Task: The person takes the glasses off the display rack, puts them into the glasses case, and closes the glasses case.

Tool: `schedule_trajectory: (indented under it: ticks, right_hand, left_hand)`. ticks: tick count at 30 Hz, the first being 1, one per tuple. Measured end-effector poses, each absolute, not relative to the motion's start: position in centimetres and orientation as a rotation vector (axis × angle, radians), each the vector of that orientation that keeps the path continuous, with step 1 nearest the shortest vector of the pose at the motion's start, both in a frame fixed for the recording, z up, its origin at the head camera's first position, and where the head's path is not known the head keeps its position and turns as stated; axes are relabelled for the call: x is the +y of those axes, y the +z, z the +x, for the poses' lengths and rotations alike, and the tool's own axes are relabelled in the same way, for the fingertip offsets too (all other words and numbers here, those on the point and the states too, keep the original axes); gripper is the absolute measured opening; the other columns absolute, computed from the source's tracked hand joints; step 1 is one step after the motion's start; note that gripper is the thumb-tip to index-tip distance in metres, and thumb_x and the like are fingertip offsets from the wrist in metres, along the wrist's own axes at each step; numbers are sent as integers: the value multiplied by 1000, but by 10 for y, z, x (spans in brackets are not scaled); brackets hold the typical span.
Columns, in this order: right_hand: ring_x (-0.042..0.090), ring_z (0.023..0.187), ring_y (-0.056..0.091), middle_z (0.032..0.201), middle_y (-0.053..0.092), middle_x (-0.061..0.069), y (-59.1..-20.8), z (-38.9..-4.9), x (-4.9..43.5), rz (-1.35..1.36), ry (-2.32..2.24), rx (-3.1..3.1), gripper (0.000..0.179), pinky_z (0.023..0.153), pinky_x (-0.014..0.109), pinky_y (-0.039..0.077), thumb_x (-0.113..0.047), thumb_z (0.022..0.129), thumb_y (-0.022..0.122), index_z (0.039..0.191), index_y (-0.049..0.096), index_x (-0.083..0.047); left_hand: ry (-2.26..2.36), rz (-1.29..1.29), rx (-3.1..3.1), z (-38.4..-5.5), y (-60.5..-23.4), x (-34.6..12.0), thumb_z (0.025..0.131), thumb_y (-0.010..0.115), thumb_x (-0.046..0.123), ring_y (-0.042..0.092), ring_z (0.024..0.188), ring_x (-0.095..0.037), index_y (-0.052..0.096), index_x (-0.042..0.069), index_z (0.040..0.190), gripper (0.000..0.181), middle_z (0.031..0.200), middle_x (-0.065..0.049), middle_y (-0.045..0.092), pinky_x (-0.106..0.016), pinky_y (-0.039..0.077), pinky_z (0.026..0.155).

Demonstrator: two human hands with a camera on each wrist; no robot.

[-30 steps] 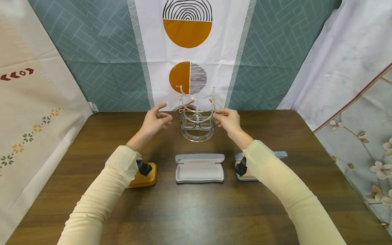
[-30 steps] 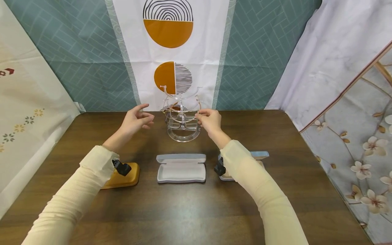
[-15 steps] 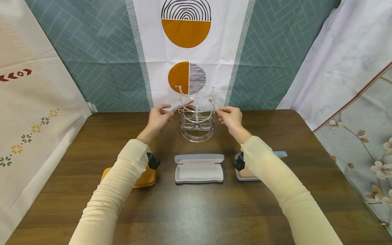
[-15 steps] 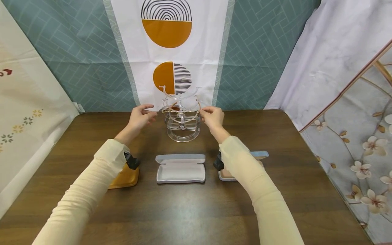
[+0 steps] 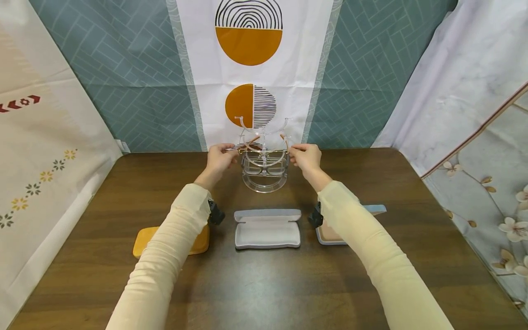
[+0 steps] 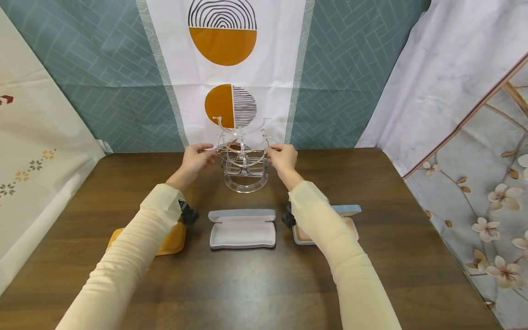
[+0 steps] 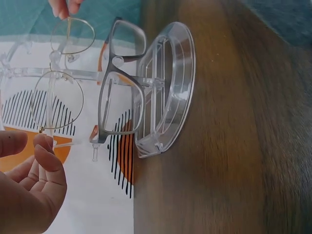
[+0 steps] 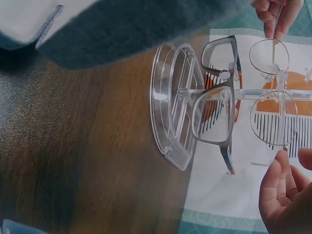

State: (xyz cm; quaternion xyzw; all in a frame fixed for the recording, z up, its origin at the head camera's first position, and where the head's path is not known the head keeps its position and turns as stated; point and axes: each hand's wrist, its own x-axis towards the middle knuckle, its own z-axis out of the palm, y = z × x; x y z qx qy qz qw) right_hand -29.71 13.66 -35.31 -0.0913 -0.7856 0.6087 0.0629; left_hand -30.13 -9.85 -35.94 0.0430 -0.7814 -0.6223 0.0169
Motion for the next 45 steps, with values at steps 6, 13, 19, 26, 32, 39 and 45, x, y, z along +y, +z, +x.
schedule_trajectory:
  ticks: [6, 13, 19, 26, 32, 39, 45]
  right_hand:
    - [20, 66, 64, 91, 66, 20, -355, -298, 132, -291, 1846, -2384, 25, 66, 33, 54, -8, 86, 62, 107, 64, 5]
    - [30, 76, 65, 87, 67, 18, -355, -300, 130, -320, 1843, -2370, 23, 59, 27, 53, -4, 85, 61, 106, 64, 6]
    - [22, 66, 64, 96, 65, 20, -356, -300, 129, -339, 1864, -2365, 25, 50, 18, 48, -2, 85, 61, 109, 63, 6]
    - [7, 54, 56, 97, 64, 22, -355, -297, 127, -319, 1912, -2319, 23, 51, 17, 48, 1, 84, 61, 106, 64, 7]
    - [13, 58, 59, 97, 63, 24, -354, -294, 127, -271, 1923, -2298, 22, 53, 17, 49, 2, 84, 60, 106, 64, 7]
    - [27, 70, 64, 97, 63, 24, -351, -292, 127, -264, 1936, -2290, 24, 54, 18, 50, 1, 85, 59, 108, 62, 8]
    - [31, 78, 63, 98, 62, 26, -347, -287, 128, -244, 1950, -2287, 25, 54, 18, 50, 1, 85, 59, 109, 61, 10]
  left_hand:
    - [-2020, 235, -2387, -306, -361, -95, 87, 56, 6, 53, 57, -10, 58, -8, 112, 29, 76, -6, 59, -17, 41, 46]
    - [-2055, 228, -2389, -309, -363, -91, 88, 56, 5, 54, 57, -11, 59, -7, 113, 28, 72, -1, 57, -17, 41, 46]
    - [-2067, 215, -2385, -309, -362, -88, 88, 56, 4, 55, 67, -19, 59, -8, 113, 28, 73, -1, 54, -17, 42, 48]
    - [-2078, 218, -2376, -305, -361, -90, 88, 55, 2, 54, 64, -12, 57, -10, 114, 29, 82, -6, 57, -17, 44, 50]
    - [-2093, 216, -2336, -304, -361, -90, 87, 56, 1, 52, 56, -7, 58, -11, 112, 28, 80, -7, 57, -25, 48, 59]
    - [-2113, 202, -2300, -300, -356, -89, 87, 56, 0, 52, 57, -8, 59, -11, 109, 25, 85, -14, 60, -23, 48, 58]
    - [-2118, 202, -2278, -295, -353, -90, 86, 57, -1, 52, 56, -8, 60, -11, 108, 25, 75, -4, 57, -25, 49, 59]
